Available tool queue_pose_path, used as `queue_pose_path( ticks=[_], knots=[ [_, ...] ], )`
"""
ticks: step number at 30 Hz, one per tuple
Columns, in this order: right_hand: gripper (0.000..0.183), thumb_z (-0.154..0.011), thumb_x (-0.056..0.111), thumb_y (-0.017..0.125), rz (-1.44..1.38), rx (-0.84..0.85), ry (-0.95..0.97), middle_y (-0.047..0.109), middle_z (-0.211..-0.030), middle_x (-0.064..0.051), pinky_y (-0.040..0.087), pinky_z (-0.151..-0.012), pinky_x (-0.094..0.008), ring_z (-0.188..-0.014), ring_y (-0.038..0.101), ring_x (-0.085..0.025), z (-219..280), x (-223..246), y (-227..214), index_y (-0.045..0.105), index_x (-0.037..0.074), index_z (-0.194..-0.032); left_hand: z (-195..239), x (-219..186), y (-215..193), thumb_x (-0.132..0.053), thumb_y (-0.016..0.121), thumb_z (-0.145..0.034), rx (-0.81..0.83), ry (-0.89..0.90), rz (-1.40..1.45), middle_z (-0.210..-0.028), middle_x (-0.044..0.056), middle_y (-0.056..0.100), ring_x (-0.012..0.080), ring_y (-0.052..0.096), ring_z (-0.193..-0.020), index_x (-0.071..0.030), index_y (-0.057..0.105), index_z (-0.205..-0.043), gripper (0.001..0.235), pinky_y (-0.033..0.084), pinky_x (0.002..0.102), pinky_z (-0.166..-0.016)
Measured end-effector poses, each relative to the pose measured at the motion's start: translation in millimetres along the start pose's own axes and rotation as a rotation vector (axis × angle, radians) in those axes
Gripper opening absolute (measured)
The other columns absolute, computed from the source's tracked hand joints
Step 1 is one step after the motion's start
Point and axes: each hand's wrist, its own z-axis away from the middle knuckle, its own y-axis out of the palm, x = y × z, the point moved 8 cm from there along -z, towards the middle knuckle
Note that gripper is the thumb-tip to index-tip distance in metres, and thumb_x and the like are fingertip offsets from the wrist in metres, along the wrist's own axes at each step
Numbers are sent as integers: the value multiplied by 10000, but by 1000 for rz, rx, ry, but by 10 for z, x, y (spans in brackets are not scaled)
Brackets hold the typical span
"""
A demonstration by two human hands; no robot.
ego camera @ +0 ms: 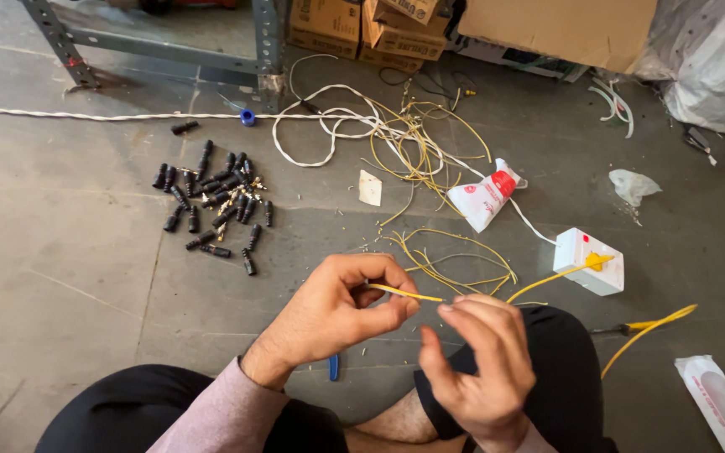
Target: The person sits on the floor and uses a soldering iron to attach small metal connectors to the ends of yellow wires. They handle the wires and connectors by hand, apply heat with the soldering iron, and place finished units aside.
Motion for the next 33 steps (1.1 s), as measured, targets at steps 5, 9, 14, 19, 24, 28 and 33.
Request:
queue_pose_path(
  ticks=[5, 9, 14, 19, 24, 28, 33],
  knots=[
    [286, -812, -54, 822, 80, -30, -145, 675, -986, -128, 588, -825, -399, -929, 691, -316, -137, 96, 93, 664, -27, -1048, -15, 10, 29, -59, 727, -900, 45, 28, 147, -895, -44, 696, -9, 563, -798, 6, 731, -962, 89, 475, 168, -670],
    [224, -841, -80, 775, 25, -34, -67, 673, -954, -116, 579, -783, -379, -888, 693, -286, -174, 124, 125, 659, -25, -1024, -8, 32, 24, -65, 738, -910, 34, -4, 91, -858, -34, 670, 9, 493, -736, 6, 744, -968, 92, 415, 182, -610],
    [30, -940, -7, 675, -438, -13, 562, 625, -855, -80, 484, -652, -307, -736, 593, -205, 107, -274, 269, 670, -33, -954, -27, 120, -8, -61, 738, -840, 10, -69, -94, -726, -44, 612, 28, 414, -625, -15, 773, -930, 107, 326, 215, -521],
    [196, -975, 167, 566, -1558, 30, 1634, 598, -752, -30, 443, -631, -295, -709, 569, -166, 762, -447, 777, 668, 0, -954, -60, 196, 3, -47, 733, -865, 28, 5, -147, -816, -6, 692, 29, 543, -711, -2, 776, -900, 72, 421, 203, -588],
    [195, -1025, 212, 561, -1875, 68, 1650, 552, -782, -8, 441, -700, -291, -741, 534, -153, 713, -326, 761, 606, 47, -931, -38, 380, 24, -41, 740, -924, 61, -107, -92, -878, 13, 704, 49, 570, -780, -5, 758, -1014, 98, 494, 220, -633],
    [200, -1047, 224, 541, -1838, 86, 1639, 532, -790, 5, 426, -698, -281, -749, 521, -149, 780, -387, 726, 596, 55, -954, -53, 441, -31, -89, 766, -881, -12, -68, -214, -934, -27, 735, -1, 616, -736, -43, 789, -1089, 214, 504, 176, -594],
    [217, -1090, 230, 516, -1815, 91, 1620, 527, -803, -3, 410, -681, -280, -765, 526, -156, 798, -422, 691, 586, 63, -971, -41, 270, 37, -48, 818, -878, -77, 165, -395, -918, 4, 685, 26, 420, -666, -28, 769, -1085, 213, 367, 183, -530]
  ],
)
